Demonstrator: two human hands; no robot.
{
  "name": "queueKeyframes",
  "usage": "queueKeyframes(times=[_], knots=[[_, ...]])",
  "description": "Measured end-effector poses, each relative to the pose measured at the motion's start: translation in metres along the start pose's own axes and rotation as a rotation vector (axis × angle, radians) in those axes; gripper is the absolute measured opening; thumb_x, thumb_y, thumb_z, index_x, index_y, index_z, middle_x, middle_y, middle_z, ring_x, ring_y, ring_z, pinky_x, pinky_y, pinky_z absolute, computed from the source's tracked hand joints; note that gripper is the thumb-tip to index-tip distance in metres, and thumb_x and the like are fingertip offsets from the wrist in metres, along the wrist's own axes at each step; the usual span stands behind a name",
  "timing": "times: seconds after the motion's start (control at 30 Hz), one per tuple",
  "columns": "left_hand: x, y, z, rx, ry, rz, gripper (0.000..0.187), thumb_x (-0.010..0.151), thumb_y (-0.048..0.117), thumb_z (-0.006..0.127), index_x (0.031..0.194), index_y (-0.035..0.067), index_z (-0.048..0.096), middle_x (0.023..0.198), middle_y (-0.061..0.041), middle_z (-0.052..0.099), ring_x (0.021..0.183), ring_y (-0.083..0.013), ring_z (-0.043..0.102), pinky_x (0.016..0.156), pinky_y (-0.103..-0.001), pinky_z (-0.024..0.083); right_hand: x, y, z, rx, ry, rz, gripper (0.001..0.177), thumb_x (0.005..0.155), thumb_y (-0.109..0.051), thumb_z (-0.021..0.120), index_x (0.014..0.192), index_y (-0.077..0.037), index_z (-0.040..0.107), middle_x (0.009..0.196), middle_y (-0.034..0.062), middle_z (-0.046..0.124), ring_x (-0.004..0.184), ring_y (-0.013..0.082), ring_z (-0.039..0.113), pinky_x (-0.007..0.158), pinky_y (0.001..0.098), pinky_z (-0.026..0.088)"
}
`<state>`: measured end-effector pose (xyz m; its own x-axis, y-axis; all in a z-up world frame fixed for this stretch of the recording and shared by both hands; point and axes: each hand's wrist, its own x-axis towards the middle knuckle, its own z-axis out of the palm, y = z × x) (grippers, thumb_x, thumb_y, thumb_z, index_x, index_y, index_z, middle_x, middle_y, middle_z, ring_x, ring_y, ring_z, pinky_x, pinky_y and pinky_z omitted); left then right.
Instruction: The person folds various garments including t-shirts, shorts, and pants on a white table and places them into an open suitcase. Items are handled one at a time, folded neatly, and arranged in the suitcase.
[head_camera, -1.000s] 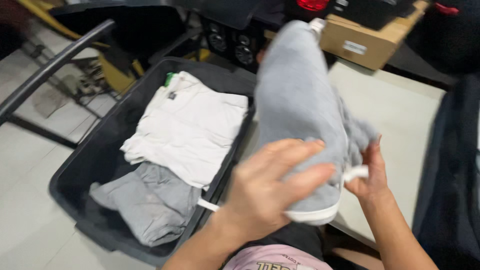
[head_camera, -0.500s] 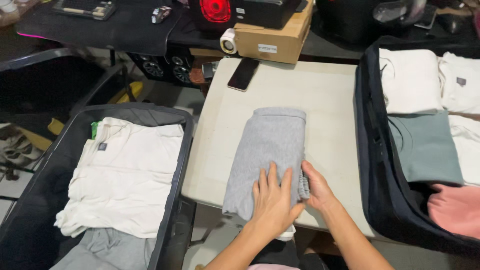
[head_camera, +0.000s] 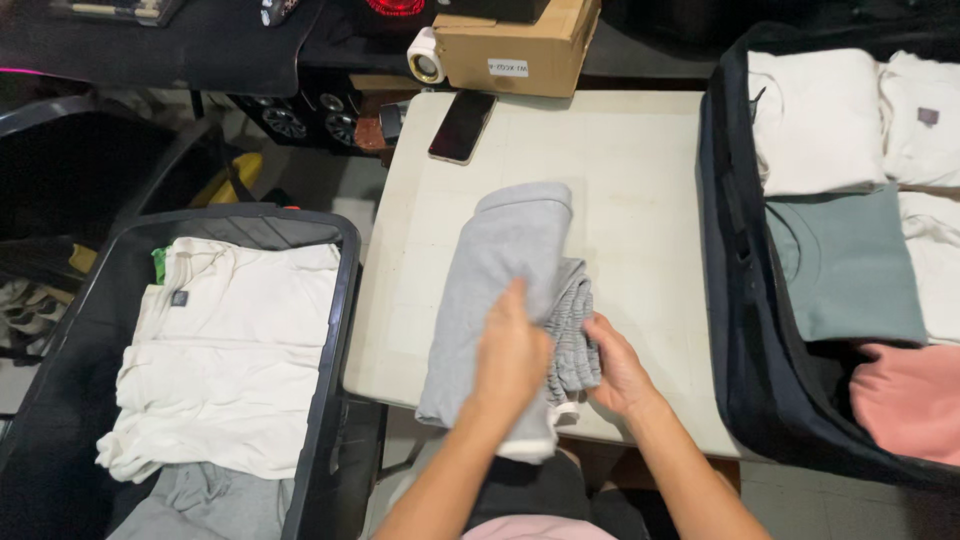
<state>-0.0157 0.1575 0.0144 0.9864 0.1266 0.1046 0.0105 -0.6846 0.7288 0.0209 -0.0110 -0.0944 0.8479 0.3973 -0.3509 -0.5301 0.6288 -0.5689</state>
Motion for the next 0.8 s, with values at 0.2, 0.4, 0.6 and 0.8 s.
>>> queueKeyframes(times=[0.2, 0.4, 0.6, 0.8], knots=[[-0.034, 0.024, 0.024, 0.08, -0.014, 0.243, 0.1, 0.074, 0.023, 0.082, 0.149, -0.009, 0.024, 0.149, -0.041, 0.036, 0.142, -0.0564, 0.029, 0.109, -0.063, 0.021, -0.002, -0.01, 0.032, -0.265, 0.13, -0.059, 0.057, 0.09, -0.028, 0.069, 0.137, -0.004, 0.047, 0.129, 0.0129, 0.063, 0.116, 0.0234, 0.064, 0.095, 0.0423, 0.057], [-0.029, -0.052, -0.017, -0.589, 0.017, -0.116, 0.073, 0.091, 0.017, 0.063, 0.156, 0.006, 0.031, 0.138, -0.016, 0.067, 0.125, -0.026, 0.066, 0.106, -0.04, 0.055, -0.004, -0.019, 0.084, -0.376, 0.302, 0.026, 0.071, 0.075, -0.02, 0.074, 0.137, 0.002, 0.046, 0.123, 0.024, 0.064, 0.11, 0.0361, 0.067, 0.087, 0.0575, 0.059], [-0.076, -0.132, -0.041, -0.694, 0.512, -0.22, 0.056, 0.104, 0.031, 0.05, 0.151, 0.004, 0.038, 0.143, -0.014, 0.058, 0.126, -0.0233, 0.057, 0.101, -0.038, 0.047, 0.003, -0.041, 0.109, -0.226, 0.212, 0.041, 0.068, 0.077, -0.027, 0.072, 0.137, -0.001, 0.055, 0.123, 0.0206, 0.068, 0.108, 0.0343, 0.069, 0.092, 0.0541, 0.057], [-0.092, -0.102, 0.0, -1.179, -0.15, -0.037, 0.076, 0.096, 0.058, 0.053, 0.151, 0.009, 0.033, 0.123, -0.016, 0.07, 0.096, -0.0222, 0.074, 0.086, -0.035, 0.059, 0.01, -0.094, 0.134, -0.07, 0.025, -0.171, 0.062, 0.082, -0.029, 0.07, 0.137, -0.003, 0.058, 0.126, 0.014, 0.069, 0.115, 0.0284, 0.068, 0.103, 0.0472, 0.054]])
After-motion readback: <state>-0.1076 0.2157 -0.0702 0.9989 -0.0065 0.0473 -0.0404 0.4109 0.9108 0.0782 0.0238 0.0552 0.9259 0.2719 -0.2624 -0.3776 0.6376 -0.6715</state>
